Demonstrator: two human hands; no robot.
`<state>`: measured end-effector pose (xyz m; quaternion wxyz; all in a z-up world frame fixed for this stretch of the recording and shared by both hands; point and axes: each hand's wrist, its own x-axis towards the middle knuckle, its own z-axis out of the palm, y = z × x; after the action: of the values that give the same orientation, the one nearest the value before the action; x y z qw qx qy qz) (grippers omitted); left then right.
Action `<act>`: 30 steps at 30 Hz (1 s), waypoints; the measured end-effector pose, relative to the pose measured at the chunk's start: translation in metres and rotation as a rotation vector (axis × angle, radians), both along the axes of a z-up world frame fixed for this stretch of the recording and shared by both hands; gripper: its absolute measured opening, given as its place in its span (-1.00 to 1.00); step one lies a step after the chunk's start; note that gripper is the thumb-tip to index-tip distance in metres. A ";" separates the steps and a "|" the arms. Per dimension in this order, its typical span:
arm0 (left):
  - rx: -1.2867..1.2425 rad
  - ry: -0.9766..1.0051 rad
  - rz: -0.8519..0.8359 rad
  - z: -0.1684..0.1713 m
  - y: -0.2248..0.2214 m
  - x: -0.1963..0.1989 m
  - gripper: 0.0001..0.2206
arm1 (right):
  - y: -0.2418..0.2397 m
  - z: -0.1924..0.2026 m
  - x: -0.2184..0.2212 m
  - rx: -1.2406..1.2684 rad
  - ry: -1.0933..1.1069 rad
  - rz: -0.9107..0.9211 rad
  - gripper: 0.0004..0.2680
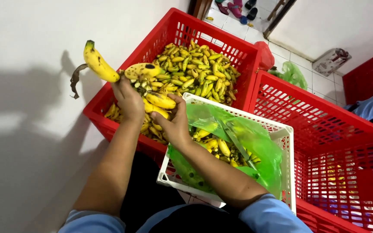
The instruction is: The person is separating bunches of bananas using a knife and placing the individual bananas or smaller clusters into a plastic bag.
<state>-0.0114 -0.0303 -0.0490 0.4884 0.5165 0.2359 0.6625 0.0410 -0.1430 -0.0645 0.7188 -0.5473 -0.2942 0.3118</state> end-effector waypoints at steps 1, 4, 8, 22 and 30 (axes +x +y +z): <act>0.002 0.000 -0.001 -0.004 0.001 0.000 -0.75 | 0.000 0.002 -0.001 0.002 0.000 -0.001 -0.50; 0.110 0.102 0.034 -0.014 0.007 0.003 -0.72 | 0.001 0.010 -0.003 0.022 0.015 -0.003 -0.52; 0.238 0.062 -0.001 -0.024 0.019 0.011 -0.69 | 0.002 0.008 0.009 0.018 0.125 -0.019 -0.59; 0.313 0.124 0.068 -0.051 0.024 0.040 -0.67 | -0.023 0.019 0.021 -0.092 -0.743 -0.233 -0.72; -0.473 -0.176 -0.354 0.017 -0.019 0.013 -0.73 | -0.033 0.036 0.048 -0.013 -0.328 0.088 -0.67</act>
<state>0.0012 -0.0494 -0.0325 0.7215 0.3625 0.2466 0.5359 0.0894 -0.1765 -0.0290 0.6435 -0.5819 -0.4292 0.2512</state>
